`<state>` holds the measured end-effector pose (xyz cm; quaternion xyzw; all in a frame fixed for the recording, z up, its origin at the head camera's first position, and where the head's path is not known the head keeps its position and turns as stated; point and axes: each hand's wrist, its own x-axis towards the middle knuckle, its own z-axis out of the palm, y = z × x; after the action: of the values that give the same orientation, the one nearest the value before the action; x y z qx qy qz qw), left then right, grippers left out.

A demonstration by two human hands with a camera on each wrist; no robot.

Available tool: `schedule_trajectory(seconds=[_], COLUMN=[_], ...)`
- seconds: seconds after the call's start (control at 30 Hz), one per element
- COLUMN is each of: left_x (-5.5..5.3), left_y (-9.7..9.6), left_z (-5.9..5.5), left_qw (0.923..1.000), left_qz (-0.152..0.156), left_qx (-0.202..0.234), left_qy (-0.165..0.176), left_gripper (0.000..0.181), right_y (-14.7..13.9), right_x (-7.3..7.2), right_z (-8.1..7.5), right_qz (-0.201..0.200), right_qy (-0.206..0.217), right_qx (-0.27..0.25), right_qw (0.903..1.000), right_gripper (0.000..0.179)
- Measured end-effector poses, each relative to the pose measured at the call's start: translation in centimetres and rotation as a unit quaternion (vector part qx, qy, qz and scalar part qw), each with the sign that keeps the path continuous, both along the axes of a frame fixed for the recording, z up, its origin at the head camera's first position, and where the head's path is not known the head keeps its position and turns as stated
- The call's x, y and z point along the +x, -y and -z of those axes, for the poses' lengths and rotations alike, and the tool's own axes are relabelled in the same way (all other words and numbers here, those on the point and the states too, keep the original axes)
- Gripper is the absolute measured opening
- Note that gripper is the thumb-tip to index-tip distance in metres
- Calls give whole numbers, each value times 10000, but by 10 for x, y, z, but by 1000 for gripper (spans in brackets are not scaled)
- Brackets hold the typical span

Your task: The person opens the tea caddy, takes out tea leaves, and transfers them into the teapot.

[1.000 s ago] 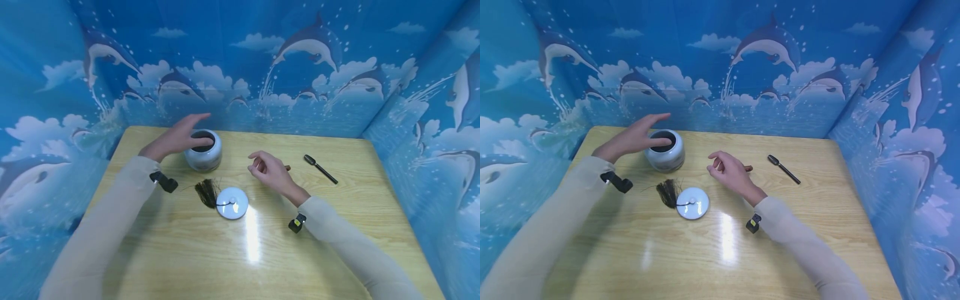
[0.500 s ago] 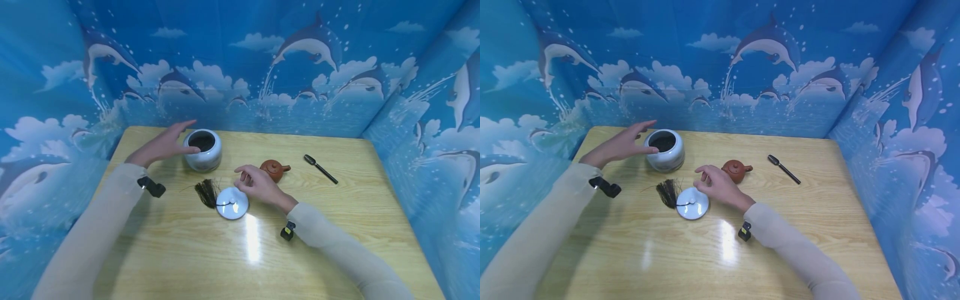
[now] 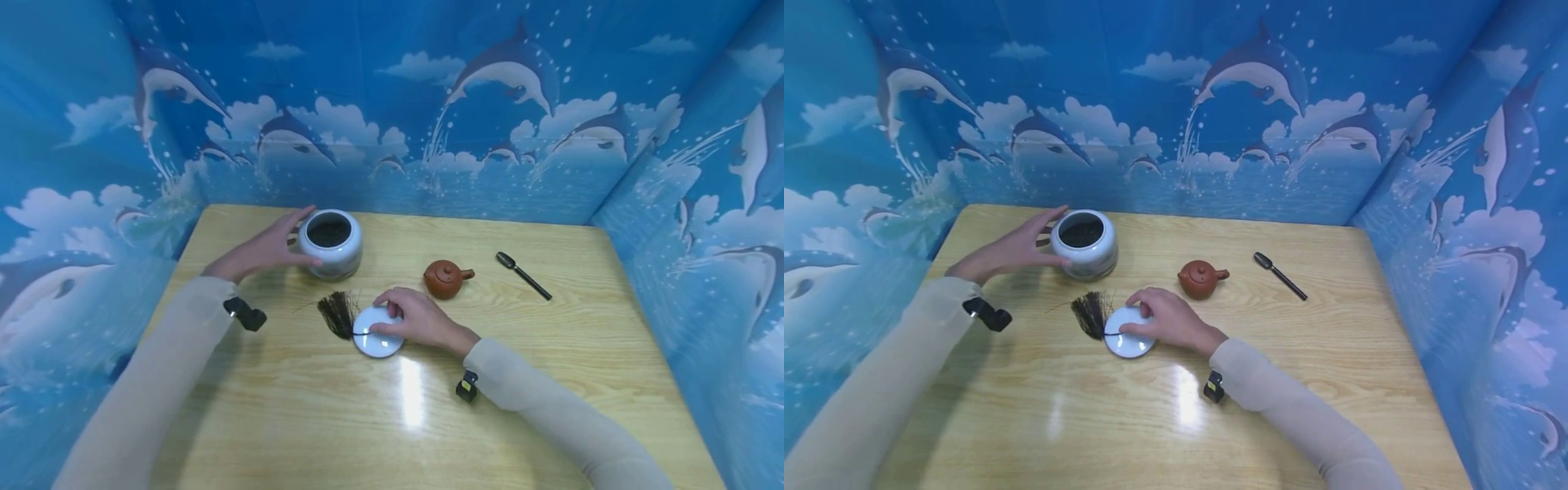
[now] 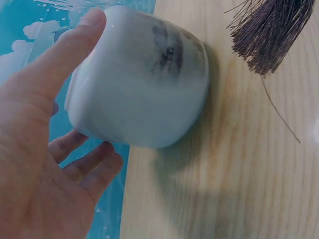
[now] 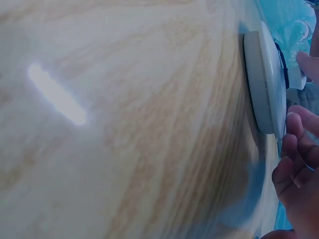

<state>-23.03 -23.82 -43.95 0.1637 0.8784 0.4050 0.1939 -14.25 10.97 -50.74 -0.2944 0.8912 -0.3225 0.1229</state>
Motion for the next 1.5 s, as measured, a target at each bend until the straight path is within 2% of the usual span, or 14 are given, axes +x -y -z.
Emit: schedule_trajectory(seconds=[0.2, 0.47, 0.63, 0.77, 0.87, 0.97, 1.07, 1.2, 1.3, 1.37, 1.5], left_x=[1, 0, 0, 0, 0, 0, 0, -1, -1, 0, 2], left_y=[-1, -1, -1, -2, -2, -1, 0, 0, 1, 0, -2], left_z=[4, 10, 12, 12, 13, 14, 15, 15, 15, 14, 14], left_qw=[9999, 9996, 9997, 9997, 9996, 9996, 9997, 9998, 9998, 9998, 9997], left_qz=[-124, -239, -208, -187, -224, -229, -201, -149, -187, -202, -217], left_qx=[-84, -124, -76, -63, -86, -70, -2, 93, 85, 67, 41], left_qy=[-24, -2, -57, -159, -155, -123, -134, -121, -47, -31, -94], left_gripper=[129, 130, 127, 123, 122, 122, 120, 117, 117, 116, 115], right_y=[0, 1, 0, -3, -5, -6, -7, -7, -7, -7, -5], right_x=[1, 3, 2, -3, -6, -9, -12, -18, -24, -28, -38], right_z=[-1, -4, -9, -19, -30, -41, -51, -61, -68, -72, -80], right_qz=[-203, -478, -642, -791, -920, -1039, -1163, -1283, -1240, -1104, -688], right_qy=[128, 235, 118, -64, -410, -1027, -1782, -2781, -3233, -3280, -2800], right_qx=[1, -18, 123, 245, 439, 808, 1130, 1325, 1275, 1136, 605], right_qw=[9997, 9986, 9978, 9965, 9939, 9860, 9705, 9427, 9294, 9313, 9556], right_gripper=[46, 19, 12, 8, 8, 9, 10, 9, 10, 11, 12])
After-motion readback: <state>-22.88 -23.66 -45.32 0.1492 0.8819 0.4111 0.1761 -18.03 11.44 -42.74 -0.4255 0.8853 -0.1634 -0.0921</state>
